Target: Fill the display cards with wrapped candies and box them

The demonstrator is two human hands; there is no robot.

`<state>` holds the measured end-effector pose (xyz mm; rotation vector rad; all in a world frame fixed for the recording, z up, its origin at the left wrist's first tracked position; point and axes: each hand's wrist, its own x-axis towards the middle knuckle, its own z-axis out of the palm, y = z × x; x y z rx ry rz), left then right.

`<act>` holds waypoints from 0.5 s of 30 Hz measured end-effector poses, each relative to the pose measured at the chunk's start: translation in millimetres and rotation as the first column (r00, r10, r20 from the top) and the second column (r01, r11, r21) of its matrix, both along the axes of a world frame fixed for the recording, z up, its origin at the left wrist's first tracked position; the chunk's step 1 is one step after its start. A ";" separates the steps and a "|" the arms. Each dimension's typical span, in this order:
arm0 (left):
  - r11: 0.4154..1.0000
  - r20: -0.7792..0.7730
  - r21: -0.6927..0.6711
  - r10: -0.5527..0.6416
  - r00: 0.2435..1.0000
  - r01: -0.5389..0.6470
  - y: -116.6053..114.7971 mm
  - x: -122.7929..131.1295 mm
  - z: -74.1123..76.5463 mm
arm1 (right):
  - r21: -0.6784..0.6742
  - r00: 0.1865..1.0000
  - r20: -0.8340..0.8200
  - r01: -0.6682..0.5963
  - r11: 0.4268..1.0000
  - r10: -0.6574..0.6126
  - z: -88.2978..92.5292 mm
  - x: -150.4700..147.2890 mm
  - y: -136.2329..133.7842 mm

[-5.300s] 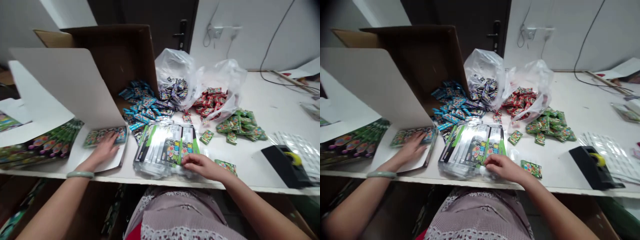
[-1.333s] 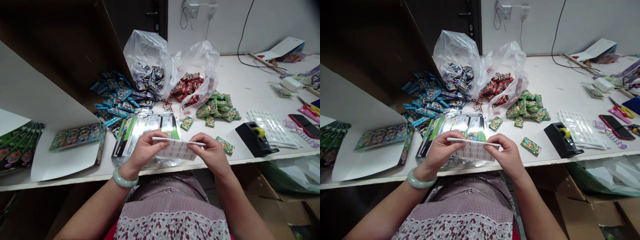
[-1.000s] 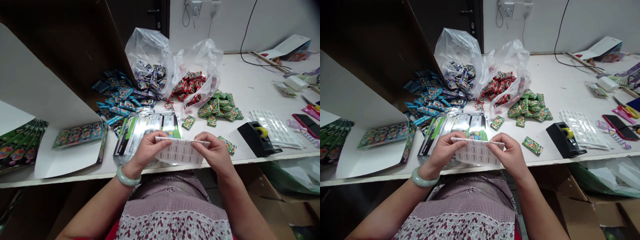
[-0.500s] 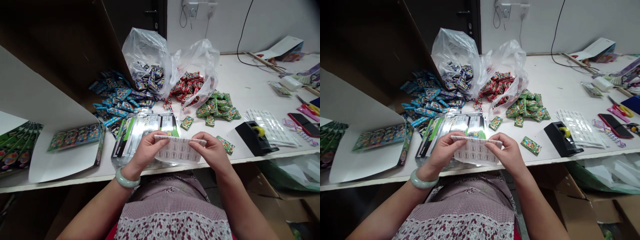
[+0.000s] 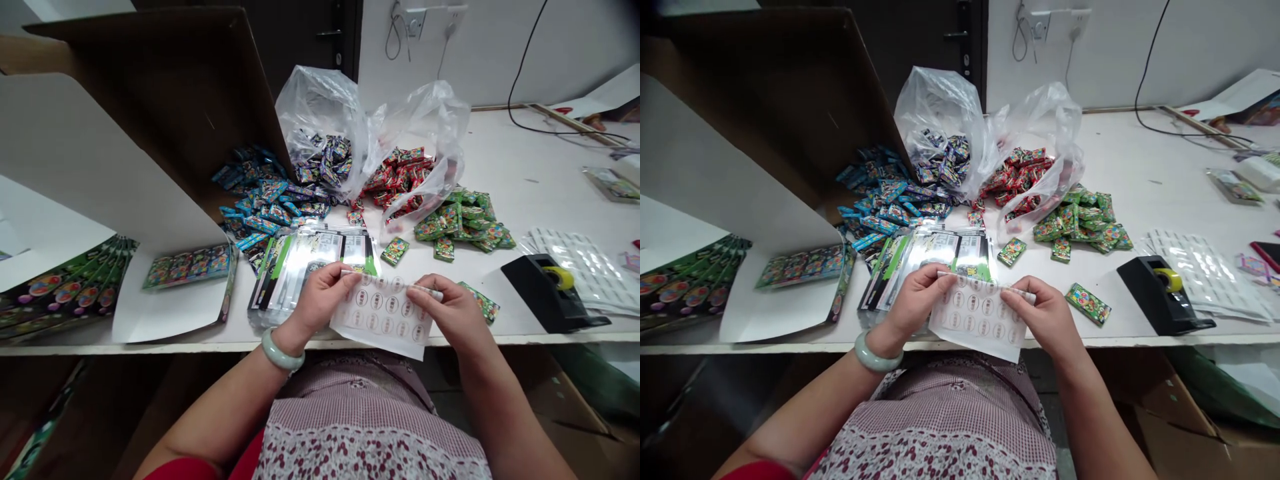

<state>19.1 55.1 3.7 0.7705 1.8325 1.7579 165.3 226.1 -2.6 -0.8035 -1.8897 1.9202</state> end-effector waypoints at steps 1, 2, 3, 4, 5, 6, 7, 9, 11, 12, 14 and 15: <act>1.000 0.016 -0.004 -0.018 1.000 0.018 0.0 -0.9 0.1 | -0.006 1.000 0.005 0.013 1.000 -0.013 -0.2 0.3 0.2; 0.999 0.047 -0.009 -0.049 0.998 0.050 0.4 -2.1 0.5 | -0.007 1.000 0.013 0.025 1.000 -0.025 -0.3 0.9 0.8; 0.995 0.086 -0.018 -0.092 0.992 0.094 1.5 -3.9 1.2 | -0.002 0.999 0.021 0.038 0.999 -0.038 -0.6 1.8 2.0; 0.989 0.124 -0.027 -0.138 0.983 0.143 3.7 -6.3 2.3 | 0.007 0.998 0.029 0.049 0.999 -0.049 -1.0 3.0 4.1; 0.980 0.153 -0.039 -0.185 0.971 0.193 7.4 -9.1 3.4 | 0.019 0.997 0.037 0.060 0.998 -0.061 -1.6 4.6 7.1; 0.967 0.165 -0.058 -0.235 0.958 0.247 12.8 -12.3 4.5 | 0.029 0.996 0.046 0.070 0.997 -0.071 -2.5 6.7 11.2; 0.951 0.157 -0.084 -0.284 0.946 0.299 20.3 -15.4 5.4 | 0.033 0.995 0.057 0.078 0.996 -0.079 -3.6 9.2 16.4; 0.908 0.102 -0.149 -0.379 0.920 0.391 40.7 -20.2 5.6 | 0.027 0.992 0.074 0.103 0.994 -0.105 -6.4 15.8 30.4; 0.866 0.039 -0.211 -0.456 0.889 0.454 66.0 -21.7 3.6 | 0.018 0.991 0.084 0.106 0.994 -0.107 -10.6 25.3 48.9; 0.850 0.005 -0.246 -0.480 0.877 0.466 79.1 -21.3 1.6 | 0.024 0.992 0.078 0.094 0.995 -0.096 -13.6 31.3 59.4; 0.830 -0.061 -0.323 -0.499 0.865 0.456 103.7 -19.8 -4.7 | 0.087 0.994 0.062 0.084 0.993 -0.090 -22.2 45.8 81.6; 0.821 -0.090 -0.361 -0.502 0.860 0.441 114.5 -19.5 -9.2 | 0.164 0.991 0.071 0.102 0.981 -0.115 -28.3 53.8 92.4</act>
